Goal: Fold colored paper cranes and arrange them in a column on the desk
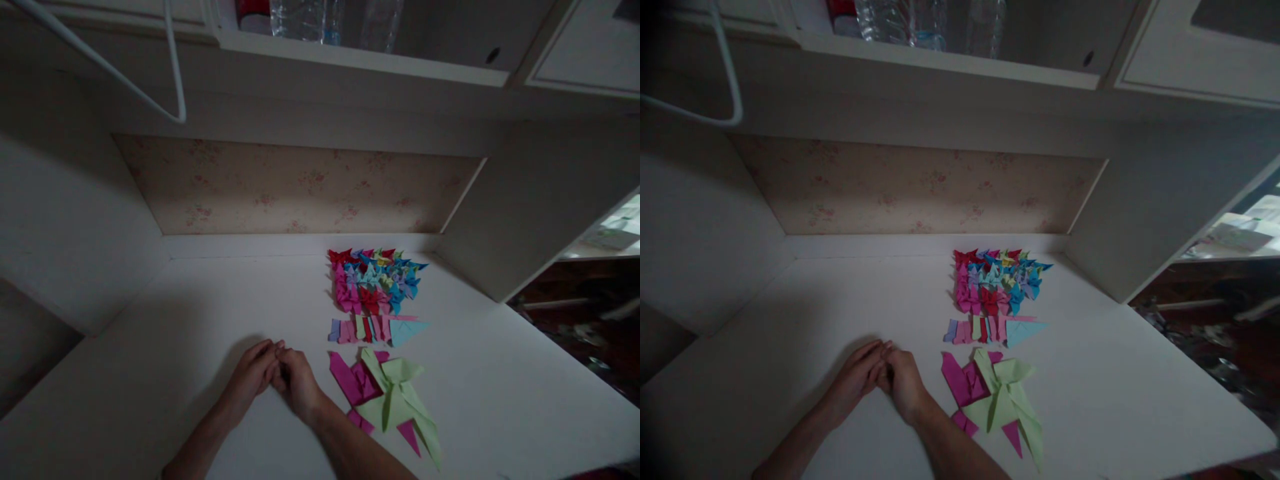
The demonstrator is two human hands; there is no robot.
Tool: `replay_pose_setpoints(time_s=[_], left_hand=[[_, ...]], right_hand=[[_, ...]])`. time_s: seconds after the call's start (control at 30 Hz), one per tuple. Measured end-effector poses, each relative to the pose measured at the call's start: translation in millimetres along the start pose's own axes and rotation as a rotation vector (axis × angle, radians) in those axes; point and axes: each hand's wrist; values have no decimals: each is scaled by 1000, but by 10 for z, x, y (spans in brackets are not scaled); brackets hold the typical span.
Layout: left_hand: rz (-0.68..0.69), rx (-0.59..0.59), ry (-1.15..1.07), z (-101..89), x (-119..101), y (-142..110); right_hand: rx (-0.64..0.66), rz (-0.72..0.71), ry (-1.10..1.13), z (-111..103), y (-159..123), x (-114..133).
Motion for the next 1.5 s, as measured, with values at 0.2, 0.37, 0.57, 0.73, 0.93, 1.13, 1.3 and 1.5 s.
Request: replay_pose_setpoints(time_s=[0.2,0.37,0.57,0.73,0.93,1.13,1.3,1.5], left_hand=[[18,21,7,-12,42,23],[39,24,-1,-8,38,17],[14,1,-10,-7,35,17],[8,2,-12,1,17,19],[-8,-10,-7,16,-8,10],[-13,-3,-7,18,-29,-2],[-9,5,-9,12,-30,-7],[-11,-1,-15,17,-39,-20]], right_hand=[[16,3,67,6,-9,7],[11,10,83,6,-7,7],[6,7,80,-6,2,-2],[40,-7,49,-39,-6,-14],[32,-23,56,-68,11,-65],[14,-6,37,-27,8,-36],[34,26,45,64,-21,64],[68,12,78,67,-26,74]])
Point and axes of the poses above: each hand's wrist, its own y-axis towards the middle knuckle, its own z-axis out of the palm, x = y × z, and after that the axes turned 12 degrees about y, right-handed
